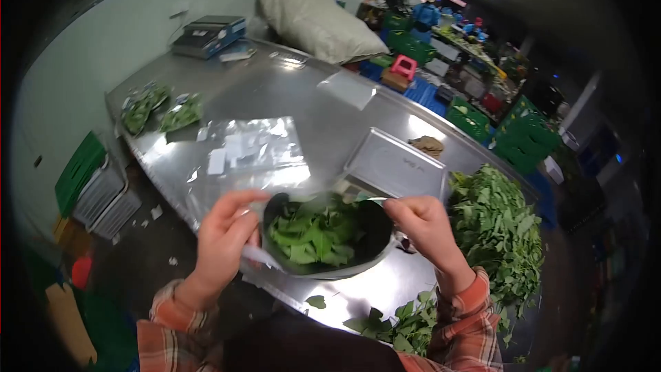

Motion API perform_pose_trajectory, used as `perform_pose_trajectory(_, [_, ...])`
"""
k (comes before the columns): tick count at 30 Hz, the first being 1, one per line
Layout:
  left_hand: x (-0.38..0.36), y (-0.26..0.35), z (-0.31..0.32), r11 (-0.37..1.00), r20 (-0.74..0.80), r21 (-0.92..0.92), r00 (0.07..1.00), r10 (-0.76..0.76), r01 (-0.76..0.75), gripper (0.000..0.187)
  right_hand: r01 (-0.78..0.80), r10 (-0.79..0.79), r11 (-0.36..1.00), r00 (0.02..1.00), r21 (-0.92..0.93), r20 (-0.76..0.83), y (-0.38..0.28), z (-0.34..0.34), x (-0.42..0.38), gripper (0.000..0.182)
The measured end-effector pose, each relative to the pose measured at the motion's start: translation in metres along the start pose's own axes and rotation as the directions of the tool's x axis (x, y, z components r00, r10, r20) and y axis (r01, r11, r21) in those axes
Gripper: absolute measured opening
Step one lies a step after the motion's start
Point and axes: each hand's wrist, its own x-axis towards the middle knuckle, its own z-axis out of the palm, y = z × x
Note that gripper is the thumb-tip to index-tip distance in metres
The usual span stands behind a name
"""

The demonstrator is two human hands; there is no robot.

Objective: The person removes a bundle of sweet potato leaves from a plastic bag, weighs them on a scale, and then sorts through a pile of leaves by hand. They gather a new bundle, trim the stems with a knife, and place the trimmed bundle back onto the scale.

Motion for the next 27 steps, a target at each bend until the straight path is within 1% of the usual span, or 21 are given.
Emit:
perform_pose_trajectory(2, [-0.007, 0.015, 0.016, 0.979, -0.116, -0.169, 0.989, 0.093, -0.112, 0.027, 0.016, -0.013, 0.997, 0.999, 0.079, -0.042, -0.019, -0.021, -0.007, 0.035])
perform_pose_trajectory(3, [-0.001, 0.017, 0.022, 0.980, -0.089, -0.197, 0.996, 0.009, -0.027, 0.028, 0.224, -0.267, 0.936, 0.954, -0.272, -0.134, -0.027, -0.024, -0.003, 0.020])
perform_pose_trajectory(6, [0.023, -0.020, 0.017, 0.949, 0.108, -0.137, 0.957, -0.270, 0.283, 0.033, 0.605, -0.702, 0.580, 0.711, -0.545, 0.043, -0.027, -0.018, 0.017, 0.013])
perform_pose_trajectory(7, [0.025, -0.041, 0.008, 0.940, 0.227, -0.118, 0.930, -0.288, 0.320, 0.043, 0.610, -0.576, 0.666, 0.786, -0.429, 0.222, -0.025, -0.014, 0.015, 0.015])
perform_pose_trajectory(8, [0.026, -0.055, 0.007, 0.960, 0.179, -0.225, 0.976, -0.128, 0.167, 0.048, 0.481, -0.323, 0.798, 0.850, -0.362, 0.416, -0.030, -0.013, 0.014, 0.013])
perform_pose_trajectory(10, [0.024, -0.076, 0.006, 0.901, 0.036, -0.411, 0.985, 0.169, -0.139, 0.061, 0.326, -0.102, 0.904, 0.794, -0.278, 0.600, -0.029, -0.014, 0.023, 0.014])
perform_pose_trajectory(11, [0.023, -0.081, 0.006, 0.946, 0.090, -0.270, 0.974, 0.210, -0.179, 0.090, 0.279, -0.028, 0.917, 0.758, -0.285, 0.652, -0.028, -0.017, 0.027, 0.014])
perform_pose_trajectory(12, [0.010, -0.115, 0.002, 0.997, 0.287, -0.053, 0.956, 0.065, -0.052, 0.102, 0.232, 0.043, 0.927, 0.714, -0.294, 0.698, -0.028, -0.019, 0.032, 0.015])
perform_pose_trajectory(13, [0.002, -0.127, 0.010, 0.999, 0.333, 0.035, 0.943, -0.015, 0.003, 0.108, 0.185, 0.113, 0.934, 0.660, -0.306, 0.743, -0.029, -0.021, 0.035, 0.015])
perform_pose_trajectory(15, [-0.013, -0.145, 0.027, 0.971, 0.416, 0.226, 0.893, -0.173, 0.083, 0.119, 0.171, 0.004, 0.971, 0.686, -0.167, 0.727, -0.032, -0.019, 0.029, 0.017])
perform_pose_trajectory(16, [-0.012, -0.146, 0.030, 0.975, 0.406, 0.136, 0.888, -0.215, 0.174, 0.118, 0.161, -0.048, 0.983, 0.697, -0.091, 0.716, -0.033, -0.016, 0.024, 0.017])
perform_pose_trajectory(18, [-0.010, -0.138, 0.035, 0.935, 0.391, -0.057, 0.869, -0.302, 0.350, 0.116, 0.222, 0.007, 0.941, 0.742, -0.255, 0.670, -0.034, -0.016, 0.022, 0.018])
perform_pose_trajectory(19, [-0.007, -0.136, 0.033, 0.936, 0.400, -0.011, 0.859, -0.319, 0.352, 0.114, 0.257, 0.066, 0.892, 0.741, -0.372, 0.668, -0.035, -0.016, 0.023, 0.017])
perform_pose_trajectory(20, [-0.002, -0.140, 0.030, 0.966, 0.443, 0.015, 0.864, -0.239, 0.260, 0.114, 0.288, 0.123, 0.829, 0.741, -0.479, 0.660, -0.034, -0.015, 0.022, 0.017])
perform_pose_trajectory(21, [0.007, -0.150, 0.026, 0.985, 0.488, 0.042, 0.857, -0.164, 0.165, 0.115, 0.318, 0.076, 0.839, 0.737, -0.442, 0.672, -0.032, -0.019, 0.023, 0.017])
perform_pose_trajectory(22, [0.016, -0.161, 0.019, 0.996, 0.533, 0.066, 0.841, -0.092, 0.067, 0.116, 0.390, -0.022, 0.807, 0.771, -0.444, 0.637, -0.029, -0.027, 0.029, 0.016])
perform_pose_trajectory(23, [0.021, -0.149, 0.022, 0.982, 0.527, 0.038, 0.831, -0.176, 0.184, 0.115, 0.328, -0.141, 0.881, 0.871, -0.342, 0.471, -0.047, -0.049, 0.032, 0.014])
perform_pose_trajectory(24, [0.025, -0.136, 0.025, 0.955, 0.517, 0.008, 0.816, -0.258, 0.297, 0.113, 0.393, -0.293, 0.827, 0.912, -0.403, 0.289, -0.051, -0.080, 0.042, 0.022])
perform_pose_trajectory(25, [0.032, -0.149, 0.018, 0.950, 0.475, 0.158, 0.822, -0.313, 0.270, 0.104, 0.298, -0.340, 0.759, 0.940, -0.579, 0.038, -0.064, -0.116, 0.042, 0.020])
perform_pose_trajectory(26, [0.039, -0.170, 0.011, 0.919, 0.428, 0.309, 0.828, -0.363, 0.243, 0.094, 0.124, -0.364, 0.714, 0.906, -0.689, -0.215, -0.093, -0.143, 0.043, 0.018])
perform_pose_trajectory(27, [0.046, -0.173, 0.013, 0.942, 0.385, 0.172, 0.861, -0.333, 0.288, 0.084, 0.270, -0.401, 0.901, 0.816, -0.340, -0.416, -0.081, -0.176, 0.047, 0.015])
